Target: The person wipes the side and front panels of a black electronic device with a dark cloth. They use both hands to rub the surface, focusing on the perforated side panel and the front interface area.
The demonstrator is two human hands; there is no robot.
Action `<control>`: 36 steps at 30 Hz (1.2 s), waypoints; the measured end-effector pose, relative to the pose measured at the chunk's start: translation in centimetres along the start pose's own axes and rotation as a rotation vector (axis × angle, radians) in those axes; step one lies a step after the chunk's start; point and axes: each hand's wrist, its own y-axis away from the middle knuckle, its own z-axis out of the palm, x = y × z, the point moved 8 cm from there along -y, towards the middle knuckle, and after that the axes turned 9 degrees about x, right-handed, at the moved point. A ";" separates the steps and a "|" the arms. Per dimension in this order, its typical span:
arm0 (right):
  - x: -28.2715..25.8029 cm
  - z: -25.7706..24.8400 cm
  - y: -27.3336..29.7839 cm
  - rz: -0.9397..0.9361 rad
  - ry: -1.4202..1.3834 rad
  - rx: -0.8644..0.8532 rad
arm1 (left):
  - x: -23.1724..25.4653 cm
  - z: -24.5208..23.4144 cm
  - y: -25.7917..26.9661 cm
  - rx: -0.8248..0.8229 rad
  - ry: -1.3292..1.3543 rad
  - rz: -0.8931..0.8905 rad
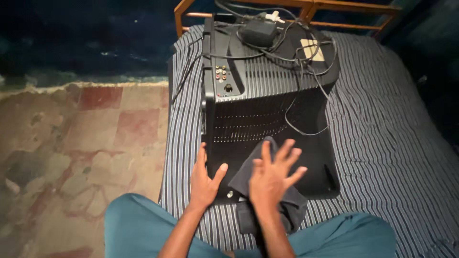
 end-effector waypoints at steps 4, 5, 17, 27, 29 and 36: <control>-1.8 -0.2 -1.1 -0.086 0.036 -0.124 | 0.5 0.2 -0.1 -0.026 0.052 -0.032; -1.2 -0.4 -1.5 -0.066 0.077 -0.141 | 0.3 0.2 -0.2 -0.026 0.037 -0.047; 2.2 0.6 0.3 -0.012 -0.006 -0.036 | 6.7 3.1 0.7 0.000 -0.598 0.584; 0.0 1.4 -0.3 -0.032 0.009 -0.147 | 6.2 3.7 -0.1 0.002 -0.589 0.588; 2.0 -0.3 -1.2 0.081 -0.069 0.053 | 5.9 3.4 -0.1 -0.006 -0.534 0.540; -1.0 1.1 1.5 -0.179 -0.060 -0.060 | 7.1 1.8 0.1 0.026 -0.227 0.529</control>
